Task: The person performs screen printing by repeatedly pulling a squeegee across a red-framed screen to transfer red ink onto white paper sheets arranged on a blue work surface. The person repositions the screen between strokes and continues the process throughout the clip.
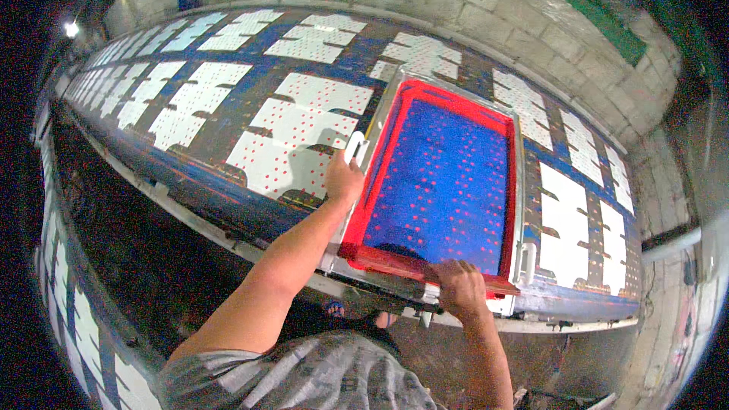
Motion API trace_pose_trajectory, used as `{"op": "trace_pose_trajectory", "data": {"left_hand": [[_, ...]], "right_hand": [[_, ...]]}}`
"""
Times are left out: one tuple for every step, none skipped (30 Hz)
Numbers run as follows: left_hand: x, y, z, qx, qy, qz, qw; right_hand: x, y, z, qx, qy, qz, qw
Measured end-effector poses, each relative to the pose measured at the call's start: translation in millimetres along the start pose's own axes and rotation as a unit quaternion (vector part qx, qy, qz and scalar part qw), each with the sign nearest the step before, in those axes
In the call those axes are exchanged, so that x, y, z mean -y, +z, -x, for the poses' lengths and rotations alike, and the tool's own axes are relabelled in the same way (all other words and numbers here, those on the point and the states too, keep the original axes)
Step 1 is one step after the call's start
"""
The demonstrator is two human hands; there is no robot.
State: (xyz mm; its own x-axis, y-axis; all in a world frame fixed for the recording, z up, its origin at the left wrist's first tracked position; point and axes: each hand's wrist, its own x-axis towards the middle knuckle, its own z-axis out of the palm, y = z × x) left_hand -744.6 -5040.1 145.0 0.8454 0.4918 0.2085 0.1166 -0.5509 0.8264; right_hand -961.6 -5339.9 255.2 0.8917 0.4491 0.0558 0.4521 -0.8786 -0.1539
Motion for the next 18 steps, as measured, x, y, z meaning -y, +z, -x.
{"op": "trace_pose_trajectory", "data": {"left_hand": [[1,1,-1,0.011,0.003,-0.001,1.000],[1,2,-1,0.004,0.002,-0.007,1.000],[3,4,-1,-0.005,0.003,-0.015,1.000],[5,5,-1,-0.011,0.005,-0.008,1.000],[7,7,-1,-0.020,0.010,0.000,1.000],[9,8,-2,-0.023,0.018,0.015,0.999],[11,11,-1,-0.020,0.029,0.032,0.999],[12,13,-5,-0.004,-0.005,0.036,0.999],[15,13,-5,-0.018,0.047,0.042,0.998],[17,14,-4,-0.019,0.065,0.021,0.997],[20,12,-8,0.004,0.074,0.021,0.997],[22,13,-12,-0.007,0.056,-0.018,0.998],[26,14,-14,-0.025,0.047,-0.054,0.997],[29,16,-17,-0.025,0.054,-0.044,0.997],[34,16,-20,-0.022,0.068,-0.036,0.997],[38,18,-24,-0.022,0.064,-0.031,0.997],[42,18,-28,-0.024,0.066,-0.028,0.997],[44,20,-31,-0.029,0.057,-0.045,0.997]], "right_hand": [[3,1,7,-0.014,-0.004,0.001,1.000],[5,1,11,0.014,0.005,-0.021,1.000],[6,0,19,0.011,-0.006,-0.021,1.000],[11,2,25,0.026,0.004,-0.019,0.999],[16,4,29,0.034,0.008,-0.010,0.999],[19,6,33,0.044,0.026,-0.022,0.998],[22,8,40,0.036,0.037,-0.025,0.998],[22,11,43,0.021,0.040,-0.023,0.999],[21,14,45,-0.012,0.033,-0.019,0.999],[22,17,50,-0.018,0.032,-0.016,0.999],[19,19,54,-0.054,0.011,-0.014,0.998],[15,20,59,-0.035,0.002,-0.023,0.999],[11,20,64,-0.040,-0.024,-0.035,0.998],[2,18,72,-0.025,-0.046,-0.058,0.997],[-9,14,82,-0.043,-0.070,-0.081,0.993],[-21,11,91,-0.044,-0.089,-0.114,0.989],[-31,8,100,-0.032,-0.104,-0.148,0.983],[-44,3,113,-0.058,-0.087,-0.184,0.977]]}}
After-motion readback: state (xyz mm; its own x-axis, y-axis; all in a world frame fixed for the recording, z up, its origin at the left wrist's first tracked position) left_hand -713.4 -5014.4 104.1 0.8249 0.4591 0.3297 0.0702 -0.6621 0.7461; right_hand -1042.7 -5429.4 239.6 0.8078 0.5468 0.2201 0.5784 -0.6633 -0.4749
